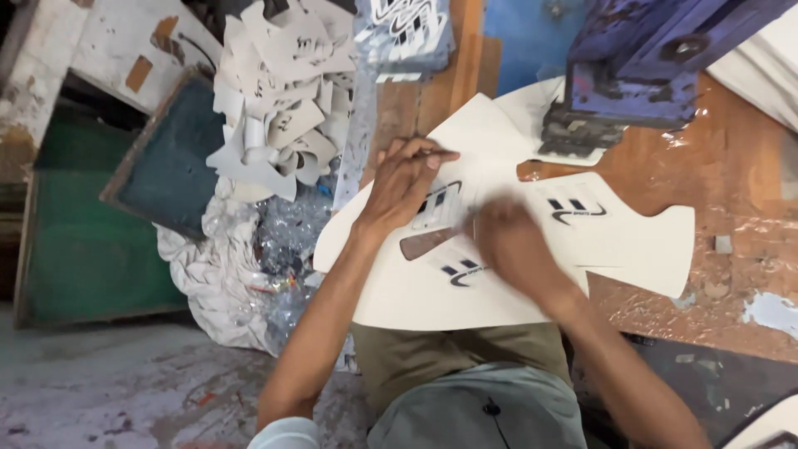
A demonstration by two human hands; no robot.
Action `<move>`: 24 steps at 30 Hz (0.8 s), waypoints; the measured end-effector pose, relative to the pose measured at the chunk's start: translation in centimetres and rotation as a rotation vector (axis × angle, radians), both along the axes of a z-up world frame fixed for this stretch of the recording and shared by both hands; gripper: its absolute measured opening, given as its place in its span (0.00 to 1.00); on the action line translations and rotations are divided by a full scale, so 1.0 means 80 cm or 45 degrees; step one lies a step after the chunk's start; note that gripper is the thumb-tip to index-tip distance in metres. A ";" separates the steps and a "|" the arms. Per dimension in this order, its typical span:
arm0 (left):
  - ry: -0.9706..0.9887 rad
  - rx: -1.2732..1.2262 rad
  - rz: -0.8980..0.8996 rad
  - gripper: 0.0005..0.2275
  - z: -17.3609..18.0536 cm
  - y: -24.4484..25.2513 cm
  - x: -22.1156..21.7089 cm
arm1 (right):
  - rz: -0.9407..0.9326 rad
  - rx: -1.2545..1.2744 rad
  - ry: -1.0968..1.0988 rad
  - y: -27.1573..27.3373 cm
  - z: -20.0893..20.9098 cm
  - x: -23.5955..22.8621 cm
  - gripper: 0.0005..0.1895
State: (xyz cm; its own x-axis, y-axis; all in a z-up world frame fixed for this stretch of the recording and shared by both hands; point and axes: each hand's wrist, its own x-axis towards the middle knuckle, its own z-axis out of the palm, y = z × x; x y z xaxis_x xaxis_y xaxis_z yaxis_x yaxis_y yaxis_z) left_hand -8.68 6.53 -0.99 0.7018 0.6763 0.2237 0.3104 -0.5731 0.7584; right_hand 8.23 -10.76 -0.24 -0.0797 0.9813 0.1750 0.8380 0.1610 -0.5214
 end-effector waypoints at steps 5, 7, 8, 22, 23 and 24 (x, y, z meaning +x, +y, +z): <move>-0.022 0.056 -0.003 0.20 -0.005 0.000 -0.002 | 0.187 -0.305 0.520 -0.182 0.045 0.045 0.06; 0.051 0.022 -0.020 0.19 -0.001 -0.002 -0.003 | -0.090 -0.230 0.360 -0.246 0.050 0.105 0.13; 0.049 0.025 -0.018 0.19 0.002 -0.005 -0.009 | -0.089 -0.227 0.358 -0.273 0.031 0.124 0.13; -0.723 -0.775 0.986 0.19 -0.132 0.038 -0.360 | -0.005 -0.481 0.824 -0.155 0.018 -0.071 0.32; -0.727 -0.773 0.975 0.19 -0.169 0.071 -0.374 | -0.012 -0.472 0.821 -0.161 0.024 -0.048 0.32; -0.763 -0.896 1.045 0.19 -0.207 0.104 -0.388 | -0.211 -0.230 0.648 -0.168 0.030 -0.026 0.27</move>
State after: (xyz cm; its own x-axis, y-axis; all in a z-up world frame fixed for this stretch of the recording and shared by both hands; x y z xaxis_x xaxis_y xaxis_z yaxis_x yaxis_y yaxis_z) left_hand -39.73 14.87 -17.53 -0.0750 0.9710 -0.2270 -0.1172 0.2174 0.9690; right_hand 6.16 -24.20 2.17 0.1286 0.9915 -0.0205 0.4805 -0.0804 -0.8733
